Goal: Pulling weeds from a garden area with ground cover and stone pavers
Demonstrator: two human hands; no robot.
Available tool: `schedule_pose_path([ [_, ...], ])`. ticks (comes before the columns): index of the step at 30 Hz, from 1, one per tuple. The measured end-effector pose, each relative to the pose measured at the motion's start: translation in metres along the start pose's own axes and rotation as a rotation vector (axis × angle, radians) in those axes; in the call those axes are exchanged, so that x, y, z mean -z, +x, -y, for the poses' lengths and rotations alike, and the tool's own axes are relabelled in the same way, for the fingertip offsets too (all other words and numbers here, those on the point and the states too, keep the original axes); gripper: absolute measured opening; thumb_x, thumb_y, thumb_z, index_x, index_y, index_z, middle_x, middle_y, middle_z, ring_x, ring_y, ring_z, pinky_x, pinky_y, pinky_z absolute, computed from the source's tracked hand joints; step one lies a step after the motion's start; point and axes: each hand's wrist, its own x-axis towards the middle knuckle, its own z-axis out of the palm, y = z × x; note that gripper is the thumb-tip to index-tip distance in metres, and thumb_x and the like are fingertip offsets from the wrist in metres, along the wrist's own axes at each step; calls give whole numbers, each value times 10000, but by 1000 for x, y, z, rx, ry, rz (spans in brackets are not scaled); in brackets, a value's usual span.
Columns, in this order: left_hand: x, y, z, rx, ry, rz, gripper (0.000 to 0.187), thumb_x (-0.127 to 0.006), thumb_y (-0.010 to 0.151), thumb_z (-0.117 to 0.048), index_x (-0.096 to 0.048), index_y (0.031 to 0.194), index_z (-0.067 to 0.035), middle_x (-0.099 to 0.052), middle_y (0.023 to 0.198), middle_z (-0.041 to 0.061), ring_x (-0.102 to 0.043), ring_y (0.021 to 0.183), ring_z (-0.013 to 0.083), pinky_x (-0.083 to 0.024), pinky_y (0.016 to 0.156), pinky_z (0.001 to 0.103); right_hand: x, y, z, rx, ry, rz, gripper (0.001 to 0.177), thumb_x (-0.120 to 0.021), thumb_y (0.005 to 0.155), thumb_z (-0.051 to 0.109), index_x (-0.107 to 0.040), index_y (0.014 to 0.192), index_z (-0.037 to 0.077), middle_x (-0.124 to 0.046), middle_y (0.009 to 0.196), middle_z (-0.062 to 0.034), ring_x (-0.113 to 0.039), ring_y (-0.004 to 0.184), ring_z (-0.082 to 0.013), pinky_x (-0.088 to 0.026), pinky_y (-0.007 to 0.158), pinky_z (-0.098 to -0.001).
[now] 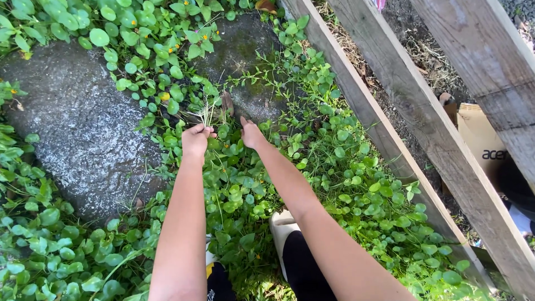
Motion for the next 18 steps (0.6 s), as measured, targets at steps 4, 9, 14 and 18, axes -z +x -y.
schedule_pose_path([
  [4, 1, -6, -9, 25, 17, -2, 247, -625, 1005, -61, -675, 1231, 25, -767, 990, 152, -770, 758, 179, -628, 624, 263, -32, 23, -38, -58, -66, -50, 419, -561, 981, 195, -618, 1382, 88, -611, 1322, -211, -652, 1199, -429, -563, 1023, -485],
  [9, 5, 3, 7, 25, -2, -20, 255, -625, 1002, -57, -662, 1236, 38, -763, 983, 153, -768, 760, 178, -631, 631, 263, -38, 23, -26, -114, -74, -113, 307, -551, 1006, 276, -725, 1233, 164, -598, 1250, -164, -688, 1115, -423, -598, 954, -509],
  [14, -11, -29, -20, 105, 122, 134, 259, -504, 1080, -123, -663, 1247, -7, -710, 1021, 121, -736, 831, 183, -616, 692, 282, 8, -18, 42, 46, 145, -251, 428, -547, 963, 68, -596, 1387, 42, -536, 1390, -288, -560, 1269, -492, -513, 1067, -553],
  [18, -32, -63, -60, 72, 54, 275, 318, -473, 1085, -126, -615, 1279, 83, -669, 1211, 242, -690, 1123, 319, -595, 898, 395, -16, -1, 21, -125, 289, 55, 575, -473, 1016, 243, -409, 1554, 50, -507, 1493, -283, -456, 1418, -406, -378, 1203, -536],
])
